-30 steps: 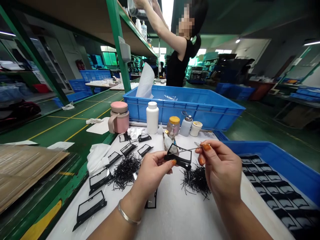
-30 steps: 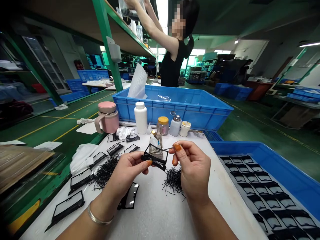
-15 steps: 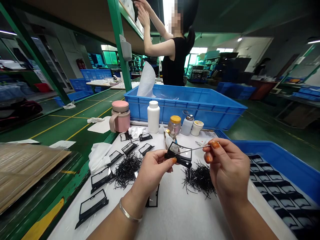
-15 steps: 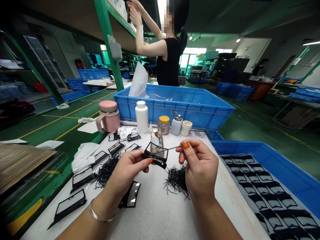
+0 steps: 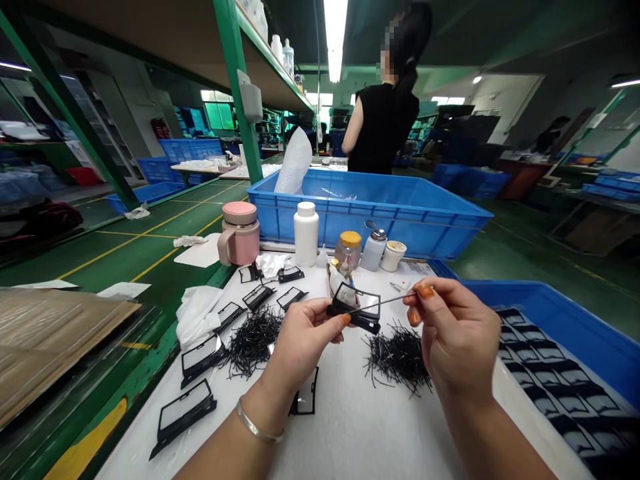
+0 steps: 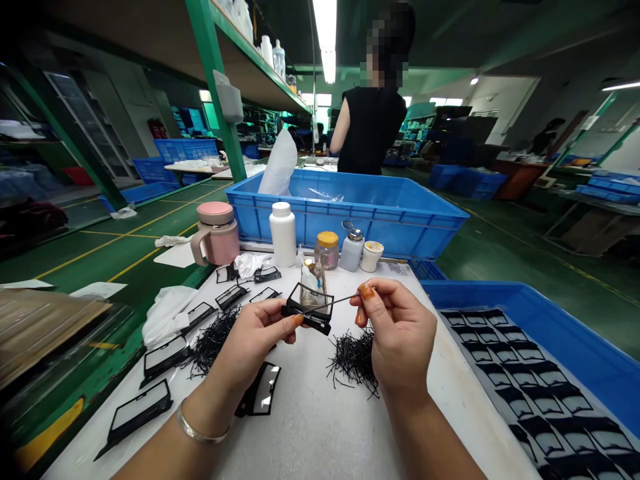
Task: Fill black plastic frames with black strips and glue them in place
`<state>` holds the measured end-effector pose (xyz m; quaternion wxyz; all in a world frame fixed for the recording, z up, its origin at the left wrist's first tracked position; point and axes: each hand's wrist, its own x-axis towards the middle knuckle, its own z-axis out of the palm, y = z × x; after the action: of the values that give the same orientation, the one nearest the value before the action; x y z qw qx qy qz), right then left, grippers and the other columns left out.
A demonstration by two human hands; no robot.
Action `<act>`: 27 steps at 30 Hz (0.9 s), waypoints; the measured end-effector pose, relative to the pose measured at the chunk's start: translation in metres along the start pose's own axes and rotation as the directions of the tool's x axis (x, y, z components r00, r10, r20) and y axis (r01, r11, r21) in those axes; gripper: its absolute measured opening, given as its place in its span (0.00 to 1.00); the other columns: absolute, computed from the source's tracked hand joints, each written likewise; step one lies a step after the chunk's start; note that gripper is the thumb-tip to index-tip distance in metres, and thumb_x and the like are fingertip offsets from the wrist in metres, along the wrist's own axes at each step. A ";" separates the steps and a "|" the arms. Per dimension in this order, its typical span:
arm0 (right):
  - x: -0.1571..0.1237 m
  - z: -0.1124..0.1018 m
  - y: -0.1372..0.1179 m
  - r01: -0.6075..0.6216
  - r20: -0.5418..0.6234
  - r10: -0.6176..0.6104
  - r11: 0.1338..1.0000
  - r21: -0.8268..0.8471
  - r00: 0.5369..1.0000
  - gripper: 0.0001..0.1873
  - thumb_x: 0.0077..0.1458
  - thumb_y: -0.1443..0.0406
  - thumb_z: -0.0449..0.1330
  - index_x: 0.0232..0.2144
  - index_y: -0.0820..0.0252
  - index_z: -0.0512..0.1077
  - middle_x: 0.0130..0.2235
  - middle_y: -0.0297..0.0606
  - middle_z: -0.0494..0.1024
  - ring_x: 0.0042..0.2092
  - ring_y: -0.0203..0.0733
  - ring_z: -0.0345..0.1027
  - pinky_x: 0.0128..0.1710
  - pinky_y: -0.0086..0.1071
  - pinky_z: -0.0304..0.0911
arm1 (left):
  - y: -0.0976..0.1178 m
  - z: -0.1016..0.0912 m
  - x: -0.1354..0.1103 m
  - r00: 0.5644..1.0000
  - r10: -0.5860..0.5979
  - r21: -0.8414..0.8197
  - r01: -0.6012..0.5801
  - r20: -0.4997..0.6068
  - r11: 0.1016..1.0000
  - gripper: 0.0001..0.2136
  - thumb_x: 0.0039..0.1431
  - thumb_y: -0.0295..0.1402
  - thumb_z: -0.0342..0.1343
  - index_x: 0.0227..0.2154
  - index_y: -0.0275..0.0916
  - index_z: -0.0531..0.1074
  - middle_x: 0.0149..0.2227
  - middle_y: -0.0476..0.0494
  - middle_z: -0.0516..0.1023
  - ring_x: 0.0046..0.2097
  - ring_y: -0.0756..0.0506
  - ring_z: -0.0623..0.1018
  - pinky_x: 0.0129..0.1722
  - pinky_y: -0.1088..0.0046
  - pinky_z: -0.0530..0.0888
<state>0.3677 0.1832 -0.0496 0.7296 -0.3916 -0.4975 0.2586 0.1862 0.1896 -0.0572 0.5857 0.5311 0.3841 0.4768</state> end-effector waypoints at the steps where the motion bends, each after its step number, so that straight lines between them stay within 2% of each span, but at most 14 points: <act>1: 0.000 0.000 0.000 0.005 -0.003 -0.005 1.000 -0.002 1.000 0.05 0.55 0.64 0.64 0.32 0.61 0.76 0.27 0.36 0.74 0.25 0.34 0.63 0.23 0.28 0.57 | -0.001 0.000 0.000 1.000 0.000 0.003 0.000 -0.001 1.000 0.06 0.52 0.31 0.61 0.27 0.32 0.76 0.21 0.48 0.70 0.25 0.52 0.68 0.26 0.79 0.66; 7: 0.001 -0.003 -0.003 -0.001 -0.043 0.002 0.999 0.032 0.999 0.04 0.55 0.65 0.63 0.31 0.62 0.75 0.27 0.36 0.73 0.24 0.33 0.63 0.24 0.28 0.56 | -0.001 -0.001 0.000 1.000 0.003 0.020 -0.002 -0.006 1.000 0.07 0.52 0.32 0.61 0.26 0.33 0.74 0.21 0.49 0.70 0.26 0.52 0.68 0.27 0.79 0.66; 11: 0.005 -0.006 -0.005 0.062 -0.127 -0.048 0.992 0.108 0.991 0.03 0.55 0.67 0.63 0.32 0.63 0.75 0.26 0.36 0.73 0.23 0.32 0.62 0.22 0.27 0.56 | -0.002 -0.003 0.002 1.000 0.023 0.054 -0.021 -0.021 0.998 0.07 0.53 0.33 0.60 0.25 0.33 0.73 0.22 0.49 0.70 0.26 0.52 0.68 0.27 0.79 0.66; 14: 0.011 -0.008 -0.002 0.166 -0.233 -0.145 0.983 0.072 0.962 0.02 0.54 0.67 0.63 0.31 0.62 0.75 0.26 0.36 0.73 0.21 0.32 0.62 0.22 0.27 0.56 | -0.004 -0.008 0.005 0.993 0.075 0.130 -0.063 -0.088 0.990 0.08 0.54 0.34 0.59 0.28 0.34 0.74 0.23 0.49 0.70 0.27 0.51 0.69 0.26 0.78 0.65; 16: 0.015 -0.008 0.002 0.199 -0.246 -0.198 0.980 -0.021 0.949 0.04 0.53 0.66 0.64 0.31 0.62 0.74 0.26 0.35 0.74 0.21 0.33 0.62 0.21 0.28 0.57 | -0.005 -0.015 0.008 0.978 0.132 0.211 -0.097 -0.159 0.973 0.08 0.55 0.35 0.58 0.30 0.34 0.74 0.24 0.49 0.71 0.27 0.50 0.69 0.26 0.77 0.65; 18: 0.019 -0.005 0.007 0.173 -0.162 -0.193 0.976 -0.129 0.968 0.06 0.53 0.64 0.64 0.32 0.62 0.75 0.26 0.35 0.74 0.22 0.33 0.63 0.21 0.28 0.59 | -0.006 -0.023 0.011 0.954 0.200 0.294 -0.129 -0.223 0.947 0.07 0.55 0.35 0.58 0.31 0.36 0.74 0.24 0.49 0.71 0.27 0.50 0.69 0.27 0.77 0.66; 21: 0.023 0.005 0.017 0.132 0.033 -0.128 0.949 -0.287 0.991 0.07 0.55 0.62 0.62 0.33 0.61 0.75 0.26 0.35 0.75 0.23 0.35 0.66 0.23 0.28 0.62 | -0.009 -0.032 0.015 0.923 0.265 0.356 -0.156 -0.281 0.921 0.07 0.55 0.35 0.58 0.30 0.37 0.74 0.24 0.50 0.71 0.27 0.50 0.70 0.28 0.77 0.66; 27: 0.021 0.031 0.042 0.246 0.300 -0.102 0.834 -0.493 0.948 0.08 0.58 0.62 0.57 0.32 0.59 0.74 0.25 0.33 0.74 0.25 0.36 0.66 0.26 0.28 0.59 | -0.012 -0.037 0.018 0.920 0.215 0.298 -0.115 -0.327 0.948 0.09 0.51 0.37 0.61 0.31 0.36 0.74 0.24 0.49 0.73 0.27 0.48 0.72 0.29 0.76 0.68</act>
<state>0.3476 0.2325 -0.0671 0.5435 -0.4907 -0.6744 0.0942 0.1571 0.2163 -0.0734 0.3850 0.5425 0.4990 0.5554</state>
